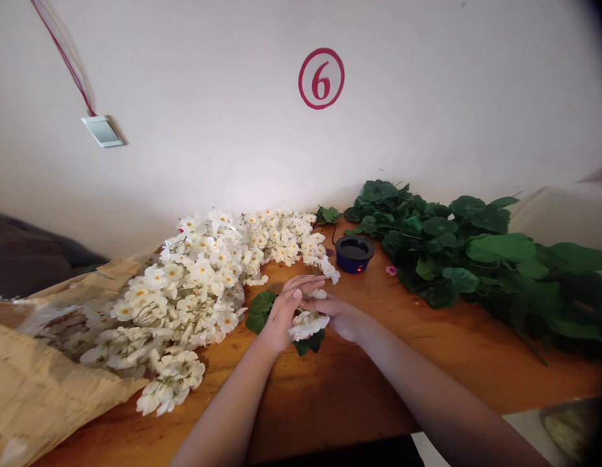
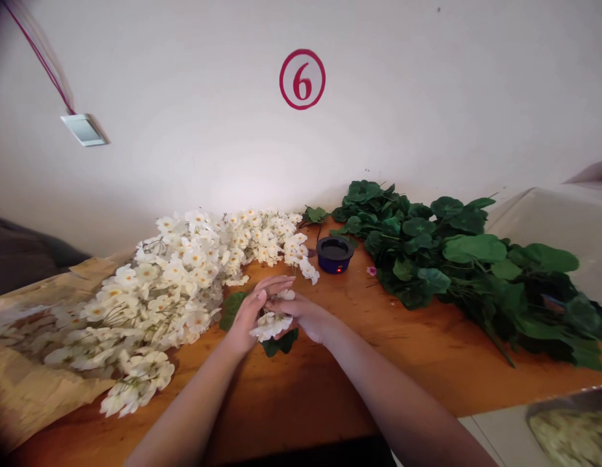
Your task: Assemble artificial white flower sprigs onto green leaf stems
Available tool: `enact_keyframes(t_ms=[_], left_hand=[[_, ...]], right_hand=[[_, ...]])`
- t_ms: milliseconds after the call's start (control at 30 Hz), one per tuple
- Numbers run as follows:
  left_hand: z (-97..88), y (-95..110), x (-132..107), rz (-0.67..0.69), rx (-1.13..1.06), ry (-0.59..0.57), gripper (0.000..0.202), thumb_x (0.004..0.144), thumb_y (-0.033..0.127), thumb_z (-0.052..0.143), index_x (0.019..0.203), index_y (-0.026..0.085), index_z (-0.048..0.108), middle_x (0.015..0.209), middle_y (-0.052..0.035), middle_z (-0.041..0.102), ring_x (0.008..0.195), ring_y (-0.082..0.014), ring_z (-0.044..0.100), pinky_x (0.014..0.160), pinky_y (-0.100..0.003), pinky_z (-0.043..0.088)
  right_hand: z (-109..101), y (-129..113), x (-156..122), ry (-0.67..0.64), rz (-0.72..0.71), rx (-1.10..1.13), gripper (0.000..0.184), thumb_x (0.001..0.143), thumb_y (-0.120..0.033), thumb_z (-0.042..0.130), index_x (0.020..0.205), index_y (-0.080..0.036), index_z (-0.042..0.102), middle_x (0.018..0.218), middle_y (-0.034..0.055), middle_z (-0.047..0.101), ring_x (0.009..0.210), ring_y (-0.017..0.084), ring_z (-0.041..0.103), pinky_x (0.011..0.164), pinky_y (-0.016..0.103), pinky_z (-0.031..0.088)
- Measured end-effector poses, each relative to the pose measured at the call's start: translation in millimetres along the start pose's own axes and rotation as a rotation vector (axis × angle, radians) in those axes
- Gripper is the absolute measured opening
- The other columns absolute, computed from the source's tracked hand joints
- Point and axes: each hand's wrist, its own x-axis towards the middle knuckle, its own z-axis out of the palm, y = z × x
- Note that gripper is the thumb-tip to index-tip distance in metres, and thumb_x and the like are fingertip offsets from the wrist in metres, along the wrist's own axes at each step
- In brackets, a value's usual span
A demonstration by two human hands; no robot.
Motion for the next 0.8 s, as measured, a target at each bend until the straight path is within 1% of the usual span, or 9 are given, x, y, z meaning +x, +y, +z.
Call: enact_keyframes(t_ms=[67, 133, 200, 300, 467, 633, 700, 800], left_hand=[[-0.7, 0.9, -0.2, -0.010, 0.017, -0.027, 0.050, 0.099, 0.039, 0.024, 0.122, 0.024, 0.066, 0.132, -0.0062, 0.060, 0.127, -0.0251, 0.048, 0.111, -0.046, 0.033], [-1.0, 0.1, -0.6, -0.019, 0.021, -0.042, 0.049, 0.099, 0.039, 0.024, 0.124, 0.024, 0.065, 0.132, -0.0061, 0.060, 0.127, -0.0249, 0.048, 0.111, -0.045, 0.033], [-0.9, -1.5, -0.9, -0.032, 0.004, -0.042, 0.049, 0.099, 0.039, 0.025, 0.123, 0.024, 0.066, 0.131, -0.0064, 0.061, 0.125, -0.0254, 0.049, 0.110, -0.045, 0.034], [-0.7, -3.2, -1.0, -0.051, -0.062, -0.029, 0.048, 0.099, 0.040, 0.028, 0.121, 0.023, 0.067, 0.130, -0.0073, 0.062, 0.124, -0.0262, 0.050, 0.109, -0.045, 0.034], [0.0, -2.3, -1.3, -0.071, -0.143, -0.023, 0.049, 0.098, 0.042, 0.030, 0.121, 0.020, 0.068, 0.127, -0.0097, 0.063, 0.124, -0.0274, 0.050, 0.109, -0.044, 0.033], [1.0, -1.9, -1.0, -0.064, -0.143, -0.020, 0.048, 0.098, 0.040, 0.031, 0.121, 0.021, 0.068, 0.128, -0.0090, 0.063, 0.122, -0.0272, 0.051, 0.108, -0.043, 0.034], [1.4, -2.4, -1.0, -0.057, -0.137, -0.009, 0.047, 0.098, 0.040, 0.031, 0.121, 0.021, 0.067, 0.127, -0.0088, 0.064, 0.120, -0.0272, 0.053, 0.107, -0.044, 0.035], [1.7, -2.8, -1.9, -0.080, -0.143, 0.030, 0.047, 0.098, 0.041, 0.031, 0.122, 0.022, 0.067, 0.126, -0.0086, 0.065, 0.117, -0.0275, 0.056, 0.105, -0.045, 0.039]], right_hand=[[-1.5, -0.4, -2.0, -0.038, 0.023, 0.001, 0.026, 0.073, -0.035, 0.075, 0.097, -0.025, 0.073, 0.082, 0.0027, 0.072, 0.068, 0.018, 0.065, 0.061, 0.030, 0.052], [-3.1, -1.6, -3.9, -0.055, 0.044, 0.002, 0.022, 0.070, -0.032, 0.076, 0.090, -0.023, 0.074, 0.080, 0.0039, 0.071, 0.067, 0.019, 0.065, 0.058, 0.031, 0.054], [-4.8, -3.0, -5.3, -0.067, 0.062, 0.005, 0.020, 0.067, -0.030, 0.076, 0.084, -0.019, 0.075, 0.081, 0.0063, 0.072, 0.066, 0.021, 0.067, 0.057, 0.033, 0.055], [-7.6, -4.3, -5.4, -0.097, 0.071, 0.025, 0.020, 0.065, -0.028, 0.075, 0.081, -0.016, 0.074, 0.080, 0.0081, 0.073, 0.066, 0.023, 0.068, 0.057, 0.036, 0.057], [-10.9, -4.0, -2.7, -0.179, 0.095, 0.057, 0.015, 0.064, -0.022, 0.071, 0.077, -0.015, 0.072, 0.081, 0.0072, 0.072, 0.070, 0.022, 0.069, 0.061, 0.034, 0.059], [-10.8, -3.8, -2.7, -0.220, 0.109, 0.125, 0.005, 0.064, -0.020, 0.068, 0.068, -0.017, 0.069, 0.077, 0.0039, 0.071, 0.072, 0.020, 0.068, 0.063, 0.033, 0.059], [-11.2, -3.3, -3.1, -0.238, 0.107, 0.154, 0.007, 0.066, -0.019, 0.066, 0.072, -0.017, 0.068, 0.075, 0.0032, 0.071, 0.069, 0.020, 0.067, 0.062, 0.033, 0.058], [-12.7, -1.7, -2.1, -0.255, 0.093, 0.215, 0.016, 0.070, -0.019, 0.061, 0.085, -0.016, 0.067, 0.078, 0.0035, 0.072, 0.067, 0.019, 0.067, 0.062, 0.035, 0.058]])
